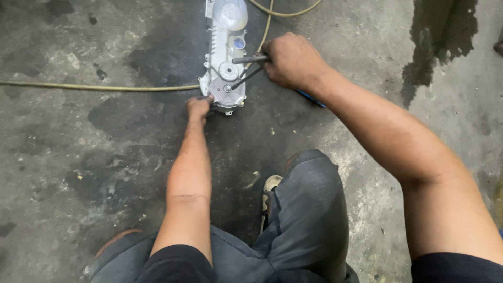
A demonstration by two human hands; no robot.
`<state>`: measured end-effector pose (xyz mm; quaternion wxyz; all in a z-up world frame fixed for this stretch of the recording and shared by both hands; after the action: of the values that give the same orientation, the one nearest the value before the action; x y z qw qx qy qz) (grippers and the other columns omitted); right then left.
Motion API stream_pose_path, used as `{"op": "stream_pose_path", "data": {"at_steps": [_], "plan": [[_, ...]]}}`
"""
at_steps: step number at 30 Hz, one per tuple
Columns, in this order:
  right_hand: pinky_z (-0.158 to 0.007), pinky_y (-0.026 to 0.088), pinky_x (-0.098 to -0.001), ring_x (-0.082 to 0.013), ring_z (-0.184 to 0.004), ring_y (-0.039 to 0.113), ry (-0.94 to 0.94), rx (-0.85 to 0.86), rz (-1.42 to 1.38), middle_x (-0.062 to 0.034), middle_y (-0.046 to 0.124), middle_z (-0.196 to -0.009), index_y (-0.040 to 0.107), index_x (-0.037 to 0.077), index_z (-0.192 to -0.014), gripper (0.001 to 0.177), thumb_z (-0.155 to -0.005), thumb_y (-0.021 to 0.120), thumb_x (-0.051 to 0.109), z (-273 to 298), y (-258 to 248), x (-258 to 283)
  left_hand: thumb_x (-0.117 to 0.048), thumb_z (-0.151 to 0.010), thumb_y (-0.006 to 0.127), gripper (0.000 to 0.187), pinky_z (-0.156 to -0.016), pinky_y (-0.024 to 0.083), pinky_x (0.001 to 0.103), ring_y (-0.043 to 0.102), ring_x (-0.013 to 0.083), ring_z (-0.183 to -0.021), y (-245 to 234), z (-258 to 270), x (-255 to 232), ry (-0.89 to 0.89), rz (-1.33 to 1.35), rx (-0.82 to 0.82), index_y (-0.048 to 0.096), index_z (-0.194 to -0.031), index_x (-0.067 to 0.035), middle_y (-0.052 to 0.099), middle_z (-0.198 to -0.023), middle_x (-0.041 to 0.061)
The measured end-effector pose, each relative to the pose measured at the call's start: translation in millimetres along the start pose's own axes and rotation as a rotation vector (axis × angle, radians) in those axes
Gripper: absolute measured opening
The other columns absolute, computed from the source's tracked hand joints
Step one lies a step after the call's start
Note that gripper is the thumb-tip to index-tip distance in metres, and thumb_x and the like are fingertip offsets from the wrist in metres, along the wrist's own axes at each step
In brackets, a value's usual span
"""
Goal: The person uses a T-handle wrench to loosen and remove bolts from the side cover of a small engine block. They then lift the engine to inspect the exposed internal components.
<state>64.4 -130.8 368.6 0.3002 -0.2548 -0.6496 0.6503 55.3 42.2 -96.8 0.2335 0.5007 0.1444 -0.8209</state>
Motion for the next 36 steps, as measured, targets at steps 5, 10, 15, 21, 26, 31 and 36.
{"op": "stream_pose_path", "data": {"at_steps": [5, 10, 15, 21, 26, 31, 36], "plan": [[-0.078, 0.054, -0.0528, -0.0420, -0.081, 0.070, 0.193, -0.060, -0.132, -0.0207, 0.073, -0.084, 0.076, 0.006, -0.096, 0.019, -0.090, 0.072, 0.024, 9.9, -1.3, -3.2, -0.017, -0.094, 0.074, 0.019, -0.058, 0.054, 0.037, 0.073, 0.0202, -0.062, 5.4, 14.6, 11.3, -0.315, 0.216, 0.193, 0.070, -0.101, 0.000, 0.076, -0.083, 0.011], [-0.074, 0.052, -0.0543, -0.0433, -0.081, 0.069, 0.272, -0.186, -0.148, -0.0206, 0.072, -0.082, 0.073, 0.005, -0.092, 0.025, -0.088, 0.078, 0.029, 26.7, 9.8, -1.6, -0.014, -0.091, 0.075, 0.015, -0.059, 0.055, 0.038, 0.073, 0.0204, -0.064, 4.3, 16.4, -3.3, -0.285, 0.155, 0.197, 0.072, -0.100, -0.002, 0.078, -0.084, 0.010], [-0.072, 0.050, -0.0560, -0.0458, -0.078, 0.066, 0.228, -0.216, -0.160, -0.0215, 0.070, -0.078, 0.071, 0.004, -0.091, 0.023, -0.092, 0.076, 0.027, 48.7, 31.7, -8.0, -0.030, -0.096, 0.070, 0.025, -0.064, 0.052, 0.041, 0.076, 0.0234, -0.068, 6.8, 20.3, -0.3, -0.361, 0.113, 0.220, 0.072, -0.099, -0.005, 0.078, -0.086, 0.009], [-0.067, 0.049, -0.0539, -0.0444, -0.073, 0.065, 0.152, -0.300, -0.236, -0.0209, 0.067, -0.073, 0.067, 0.002, -0.086, 0.026, -0.094, 0.078, 0.024, 49.8, 25.0, -7.2, -0.039, -0.097, 0.064, 0.029, -0.074, 0.054, 0.043, 0.075, 0.0227, -0.073, -1.8, 22.8, -0.6, -0.359, 0.177, 0.237, 0.072, -0.103, -0.012, 0.078, -0.087, 0.008], [-0.065, 0.048, -0.0525, -0.0440, -0.075, 0.064, -0.039, -0.406, -0.293, -0.0212, 0.067, -0.080, 0.063, 0.001, -0.087, 0.026, -0.098, 0.077, 0.020, 48.1, 23.9, 15.3, -0.043, -0.098, 0.064, 0.035, -0.071, 0.054, 0.042, 0.073, 0.0213, -0.072, -8.7, 22.5, 3.2, -0.363, 0.157, 0.180, 0.073, -0.103, -0.009, 0.077, -0.087, 0.006], [-0.067, 0.049, -0.0527, -0.0436, -0.081, 0.065, -0.107, -0.389, -0.305, -0.0203, 0.067, -0.084, 0.062, 0.000, -0.087, 0.024, -0.097, 0.076, 0.018, 40.8, 34.9, 30.4, -0.041, -0.097, 0.065, 0.031, -0.069, 0.052, 0.040, 0.072, 0.0195, -0.072, -12.4, 29.9, 4.7, -0.372, 0.124, 0.216, 0.073, -0.106, -0.012, 0.077, -0.089, 0.004], [-0.068, 0.049, -0.0513, -0.0416, -0.081, 0.066, -0.146, -0.370, -0.370, -0.0182, 0.066, -0.084, 0.065, 0.002, -0.092, 0.019, -0.097, 0.074, 0.017, 33.5, 39.7, 41.2, -0.043, -0.096, 0.066, 0.033, -0.071, 0.053, 0.040, 0.072, 0.0182, -0.074, -10.9, 37.9, -2.6, -0.351, 0.132, 0.262, 0.073, -0.108, -0.013, 0.076, -0.092, 0.002]]}}
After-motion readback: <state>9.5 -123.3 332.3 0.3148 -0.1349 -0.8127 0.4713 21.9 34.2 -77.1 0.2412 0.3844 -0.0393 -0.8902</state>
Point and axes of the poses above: each hand's wrist, its own z-axis away from the middle knuckle, its own y-axis out of the palm, x = y × z, the point moved 7 cm from there along -z, towards the middle knuckle
